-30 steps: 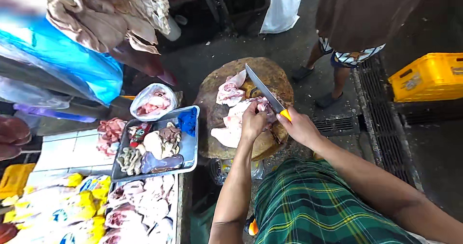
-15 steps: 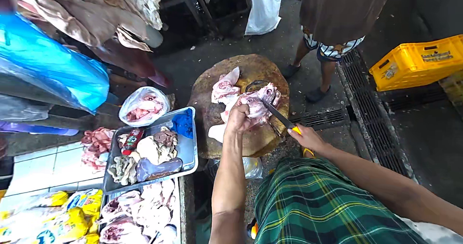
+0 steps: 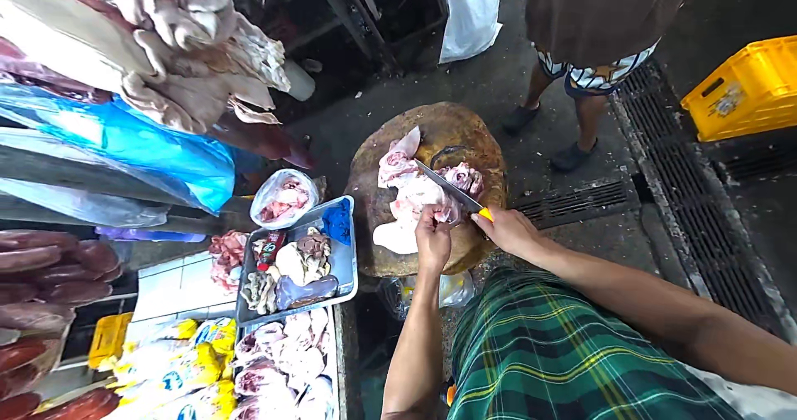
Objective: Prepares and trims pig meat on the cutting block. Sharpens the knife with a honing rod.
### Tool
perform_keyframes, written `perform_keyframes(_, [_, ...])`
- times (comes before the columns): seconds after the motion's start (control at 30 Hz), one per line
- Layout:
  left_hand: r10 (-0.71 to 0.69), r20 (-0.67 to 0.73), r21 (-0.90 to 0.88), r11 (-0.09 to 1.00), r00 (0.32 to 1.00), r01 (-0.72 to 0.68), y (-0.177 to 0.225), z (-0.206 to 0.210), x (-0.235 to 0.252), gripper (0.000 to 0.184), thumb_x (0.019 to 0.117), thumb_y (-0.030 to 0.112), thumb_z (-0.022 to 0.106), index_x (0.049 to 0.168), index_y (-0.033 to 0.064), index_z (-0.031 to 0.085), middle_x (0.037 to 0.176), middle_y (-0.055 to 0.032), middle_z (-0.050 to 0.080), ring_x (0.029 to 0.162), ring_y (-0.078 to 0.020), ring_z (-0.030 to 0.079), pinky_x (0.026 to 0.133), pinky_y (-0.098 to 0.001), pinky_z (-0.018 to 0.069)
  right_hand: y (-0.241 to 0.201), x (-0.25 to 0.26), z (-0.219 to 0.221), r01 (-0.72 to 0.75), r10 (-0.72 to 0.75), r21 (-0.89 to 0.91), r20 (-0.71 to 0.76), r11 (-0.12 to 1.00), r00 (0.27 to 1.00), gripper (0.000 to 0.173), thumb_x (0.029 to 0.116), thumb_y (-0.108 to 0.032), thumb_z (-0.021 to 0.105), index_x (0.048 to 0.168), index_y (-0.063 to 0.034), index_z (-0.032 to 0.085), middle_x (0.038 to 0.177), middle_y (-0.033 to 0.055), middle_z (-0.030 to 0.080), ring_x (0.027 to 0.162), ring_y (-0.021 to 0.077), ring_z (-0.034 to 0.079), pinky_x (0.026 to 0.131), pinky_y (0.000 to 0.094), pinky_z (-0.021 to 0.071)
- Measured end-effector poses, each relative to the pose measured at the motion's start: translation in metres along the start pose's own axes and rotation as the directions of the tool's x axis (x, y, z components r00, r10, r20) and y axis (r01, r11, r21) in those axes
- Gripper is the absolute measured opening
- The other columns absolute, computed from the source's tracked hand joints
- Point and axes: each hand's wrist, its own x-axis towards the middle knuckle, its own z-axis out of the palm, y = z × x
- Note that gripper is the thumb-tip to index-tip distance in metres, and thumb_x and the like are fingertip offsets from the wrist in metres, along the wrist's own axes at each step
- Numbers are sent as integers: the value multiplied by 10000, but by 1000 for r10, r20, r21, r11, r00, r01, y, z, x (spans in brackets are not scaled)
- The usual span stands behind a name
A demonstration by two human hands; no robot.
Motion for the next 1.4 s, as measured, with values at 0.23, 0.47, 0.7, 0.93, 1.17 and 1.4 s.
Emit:
perform_keyframes(0.23, [-321,48,-627,728,946,279,-17,-61,40,288,936,11,414,1170,70,570,1009,-80,699,897,-194,686,809,-422,588,113,2,16,108,-90,-130,137,986,986,630,1058,-618,374,1246,-60,598,1002,206,707,982,419,705,844,626,552])
perform_keyframes(0.47, [-266,165,-10,962,950,272,11,-50,31,338,1040,268,565,1284,40,620,984,-109,722,803,-184,688,740,-403,595,143,-20,-31,233,-226,-89,88,968,970,651,1040,-635,388,1091,-32,629,845,175,675,817,373,696,725,586,555])
perform_keyframes(0.7, [-183,167,380,919,969,108,16,-35,24,222,1012,209,578,1026,75,755,1112,-103,708,940,-234,696,853,-515,579,43,-38,-54,72,-55,-48,295,996,954,574,1074,-594,355,1233,-86,570,943,149,670,919,328,690,811,544,558])
perform_keyframes(0.93, [-25,158,232,973,987,-12,-9,-37,5,242,1022,157,529,1092,77,746,1313,-75,671,1159,-206,660,981,-490,555,-27,-11,-21,-38,52,-73,190,997,980,590,1078,-575,372,1236,-48,584,996,202,690,953,376,705,840,575,564])
perform_keyframes(1.17, [-88,319,-121,984,944,133,-58,-76,28,343,1021,157,469,1273,125,700,1030,-66,731,834,-158,679,734,-399,578,28,6,-2,-7,10,-227,11,974,1000,594,1036,-638,431,1210,-112,644,942,165,712,914,374,716,800,629,569])
perform_keyframes(1.4, [-66,449,-376,891,891,255,-84,-92,52,275,925,77,475,1073,70,707,921,-32,711,799,-114,659,737,-340,568,114,-32,-11,-21,37,-462,27,886,999,670,1033,-668,367,1087,-62,646,883,193,705,898,417,712,789,627,548])
